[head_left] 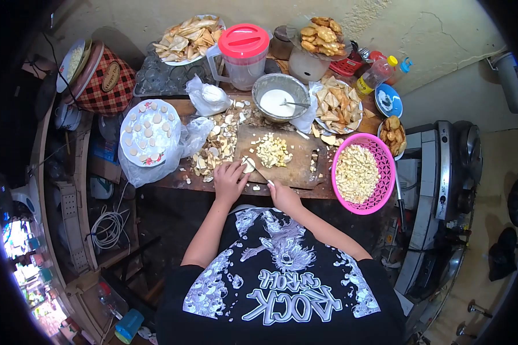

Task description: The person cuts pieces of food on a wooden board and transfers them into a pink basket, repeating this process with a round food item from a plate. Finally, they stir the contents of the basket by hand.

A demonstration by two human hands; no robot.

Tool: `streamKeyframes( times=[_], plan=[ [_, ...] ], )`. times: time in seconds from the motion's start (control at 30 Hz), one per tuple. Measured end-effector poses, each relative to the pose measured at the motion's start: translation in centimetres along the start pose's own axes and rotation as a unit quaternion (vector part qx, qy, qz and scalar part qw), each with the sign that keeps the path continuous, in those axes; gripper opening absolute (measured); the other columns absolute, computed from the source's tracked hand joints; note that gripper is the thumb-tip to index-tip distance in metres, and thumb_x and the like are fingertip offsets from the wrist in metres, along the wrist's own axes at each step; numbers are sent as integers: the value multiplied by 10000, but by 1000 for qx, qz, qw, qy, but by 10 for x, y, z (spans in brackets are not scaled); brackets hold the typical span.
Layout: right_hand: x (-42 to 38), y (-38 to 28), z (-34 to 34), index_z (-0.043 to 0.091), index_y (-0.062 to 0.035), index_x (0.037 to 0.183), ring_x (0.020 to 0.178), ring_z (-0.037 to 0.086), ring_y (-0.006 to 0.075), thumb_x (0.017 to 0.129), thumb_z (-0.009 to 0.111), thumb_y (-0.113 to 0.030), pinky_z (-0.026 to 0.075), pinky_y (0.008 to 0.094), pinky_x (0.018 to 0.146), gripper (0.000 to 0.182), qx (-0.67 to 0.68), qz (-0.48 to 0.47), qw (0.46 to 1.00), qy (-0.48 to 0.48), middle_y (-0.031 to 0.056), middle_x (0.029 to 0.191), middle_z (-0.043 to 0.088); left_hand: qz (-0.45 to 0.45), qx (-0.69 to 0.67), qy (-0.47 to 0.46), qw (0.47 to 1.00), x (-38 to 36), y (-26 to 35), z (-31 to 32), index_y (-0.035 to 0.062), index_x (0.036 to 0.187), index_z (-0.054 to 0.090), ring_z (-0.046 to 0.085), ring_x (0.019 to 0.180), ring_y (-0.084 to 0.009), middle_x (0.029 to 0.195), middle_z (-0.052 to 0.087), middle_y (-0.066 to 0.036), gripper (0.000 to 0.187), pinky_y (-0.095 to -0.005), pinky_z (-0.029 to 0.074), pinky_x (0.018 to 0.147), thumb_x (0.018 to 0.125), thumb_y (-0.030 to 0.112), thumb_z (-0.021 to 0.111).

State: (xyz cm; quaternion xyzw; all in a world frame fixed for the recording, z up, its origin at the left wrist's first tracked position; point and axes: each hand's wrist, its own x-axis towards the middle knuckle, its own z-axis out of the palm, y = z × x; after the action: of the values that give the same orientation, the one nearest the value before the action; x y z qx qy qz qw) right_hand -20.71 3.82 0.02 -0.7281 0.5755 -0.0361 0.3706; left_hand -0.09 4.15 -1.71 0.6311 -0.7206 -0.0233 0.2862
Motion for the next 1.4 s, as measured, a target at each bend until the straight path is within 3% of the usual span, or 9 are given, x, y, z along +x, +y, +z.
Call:
streamKeyframes(
  times=[0.83,0.93,1.03,1.13,1.23,1.4],
  plan=[
    [-4,0,1,513,-10,980,678,612,455,981,413,-329,470,550,603,335,7,-15,1000,-15,266,710,621,-22,-14,5,1000,-1,1,2,122,924,703,530,978,-211,1075,645,11,203,-388,327,931,773,258,703],
    [-4,1,3,506,-2,971,648,612,449,980,416,-327,473,545,575,337,-13,-19,1000,-8,258,690,620,-73,-53,-11,996,15,2,0,121,995,678,518,1031,-235,1075,630,-28,245,-403,317,939,805,272,650],
    [-5,0,6,502,4,964,607,609,441,979,416,-328,471,538,538,344,-21,-28,999,-2,255,659,613,-53,-88,-25,994,50,15,5,120,1133,609,487,1121,-262,1151,584,-84,354,-407,301,969,838,315,583],
    [-5,-1,9,497,5,961,581,606,436,979,416,-330,469,536,513,346,-27,-34,999,5,250,635,607,41,-105,-92,989,71,25,22,118,1258,517,439,1212,-277,1250,522,-120,460,-426,271,1022,873,369,525],
    [-6,-3,9,494,0,967,581,610,434,979,416,-333,471,540,514,342,-39,-21,999,0,247,632,609,93,-89,-157,979,72,28,36,117,1286,498,408,1259,-276,1293,492,-127,470,-452,233,1069,891,371,502],
    [-6,-4,14,492,-2,971,579,614,432,979,415,-335,477,536,510,342,-41,-18,999,2,242,629,611,91,-85,-171,977,72,25,37,148,1299,493,388,1274,-290,1314,473,-121,448,-477,196,1100,904,359,486]
  ],
)
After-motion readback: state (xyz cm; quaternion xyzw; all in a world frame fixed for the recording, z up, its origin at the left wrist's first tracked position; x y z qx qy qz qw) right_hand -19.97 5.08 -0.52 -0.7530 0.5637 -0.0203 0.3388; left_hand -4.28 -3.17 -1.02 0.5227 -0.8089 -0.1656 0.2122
